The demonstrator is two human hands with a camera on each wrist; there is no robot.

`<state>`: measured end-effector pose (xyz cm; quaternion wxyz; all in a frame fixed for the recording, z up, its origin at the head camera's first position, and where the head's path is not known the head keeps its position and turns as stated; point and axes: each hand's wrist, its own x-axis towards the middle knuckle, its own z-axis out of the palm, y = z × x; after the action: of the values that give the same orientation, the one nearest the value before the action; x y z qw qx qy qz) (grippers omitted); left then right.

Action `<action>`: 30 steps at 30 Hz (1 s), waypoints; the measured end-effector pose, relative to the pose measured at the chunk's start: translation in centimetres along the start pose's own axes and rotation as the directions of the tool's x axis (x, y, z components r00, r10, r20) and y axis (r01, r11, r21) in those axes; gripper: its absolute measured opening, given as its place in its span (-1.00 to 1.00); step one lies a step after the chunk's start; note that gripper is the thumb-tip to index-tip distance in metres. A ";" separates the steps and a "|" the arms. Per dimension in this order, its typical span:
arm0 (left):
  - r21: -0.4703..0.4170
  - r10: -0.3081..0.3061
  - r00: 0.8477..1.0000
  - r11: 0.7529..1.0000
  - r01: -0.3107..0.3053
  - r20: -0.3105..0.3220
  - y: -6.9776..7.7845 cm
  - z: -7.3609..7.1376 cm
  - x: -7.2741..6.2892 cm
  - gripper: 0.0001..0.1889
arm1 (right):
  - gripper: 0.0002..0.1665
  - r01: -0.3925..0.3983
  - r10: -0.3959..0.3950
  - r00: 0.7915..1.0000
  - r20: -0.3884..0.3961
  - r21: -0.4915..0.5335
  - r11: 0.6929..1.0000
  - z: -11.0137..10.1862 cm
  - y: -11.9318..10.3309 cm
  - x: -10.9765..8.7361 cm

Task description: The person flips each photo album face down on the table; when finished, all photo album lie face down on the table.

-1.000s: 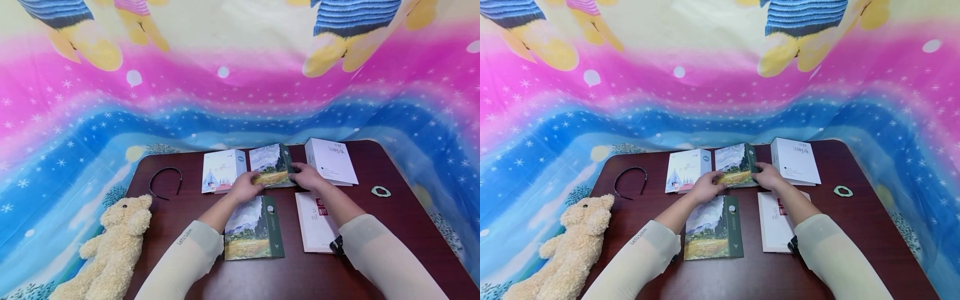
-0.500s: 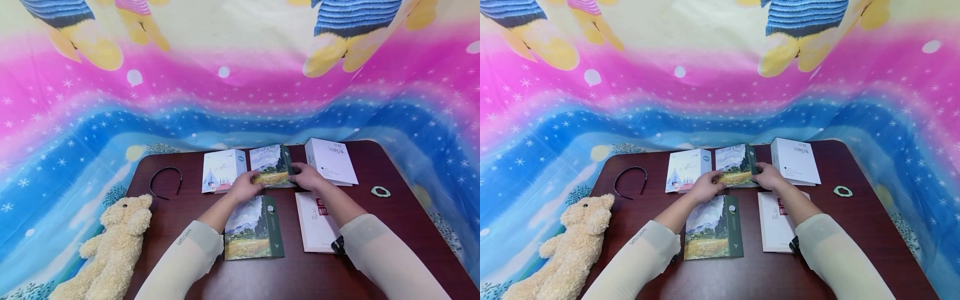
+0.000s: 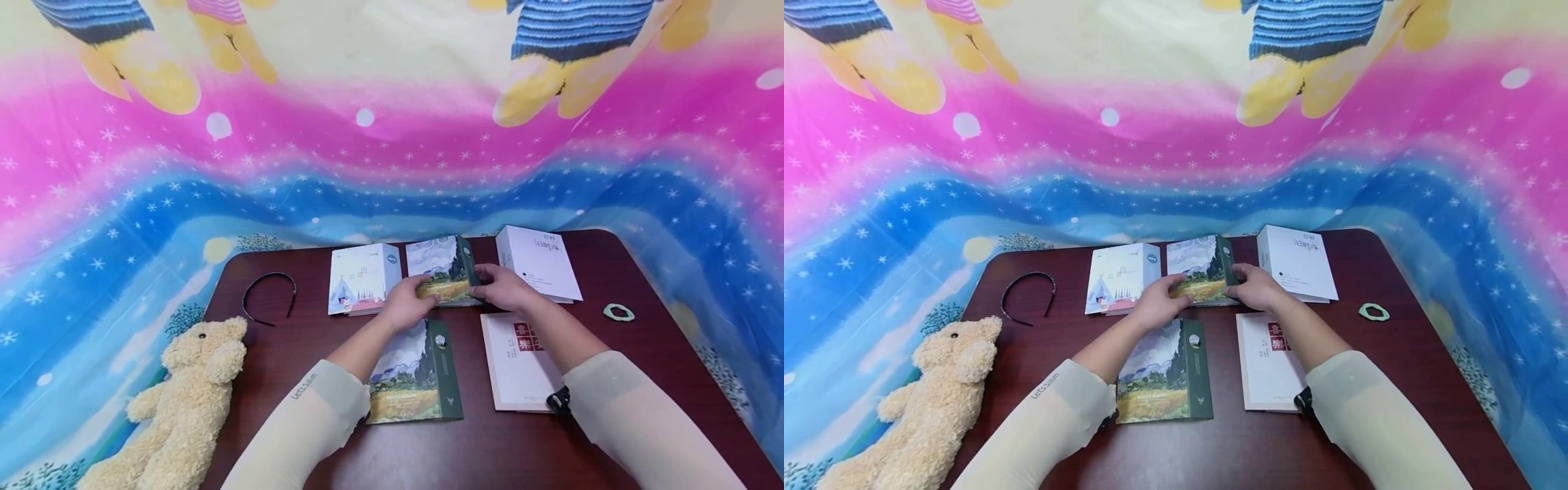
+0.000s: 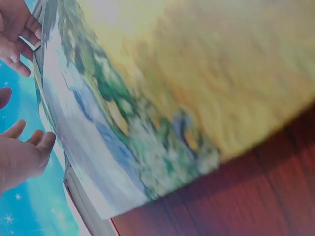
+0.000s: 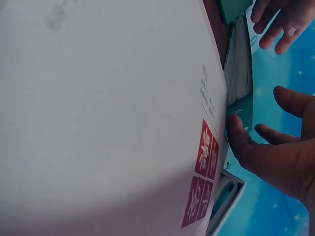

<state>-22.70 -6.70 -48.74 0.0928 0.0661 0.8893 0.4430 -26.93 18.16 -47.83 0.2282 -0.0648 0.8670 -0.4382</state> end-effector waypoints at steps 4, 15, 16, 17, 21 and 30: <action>-0.009 0.009 1.000 1.000 -0.009 -0.006 0.5 0.4 0.0 -0.40 | -0.10 0.000 0.000 1.000 0.006 0.041 0.999 -0.2 0.0 -0.3; -0.042 0.017 1.000 0.999 -0.017 -0.009 1.9 1.6 0.1 -0.40 | -0.09 -0.011 0.012 0.999 -0.030 0.018 1.000 -1.4 0.1 -1.8; -0.051 0.022 1.000 0.998 -0.022 -0.005 2.1 1.6 0.1 -0.41 | -0.09 -0.011 0.011 0.999 -0.034 0.014 1.000 -1.5 0.1 -2.0; -0.060 0.025 1.000 0.998 -0.025 -0.001 2.3 1.7 0.1 -0.41 | -0.09 -0.011 0.011 0.999 -0.037 0.013 1.000 -1.6 0.0 -2.1; -0.105 0.024 1.000 0.994 -0.022 0.019 2.9 2.1 0.3 -0.43 | -0.11 -0.007 0.007 0.999 -0.053 0.005 1.000 -2.1 0.0 -2.7; -0.109 0.022 0.999 0.994 -0.019 0.031 4.2 3.1 0.8 -0.44 | -0.09 0.024 -0.036 0.994 -0.107 -0.106 0.994 -3.7 0.5 -3.9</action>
<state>-22.63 -1.65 -47.33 0.1061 0.0772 0.8615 0.4905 -25.06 22.37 -44.98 0.1704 -0.0658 0.8989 -0.3983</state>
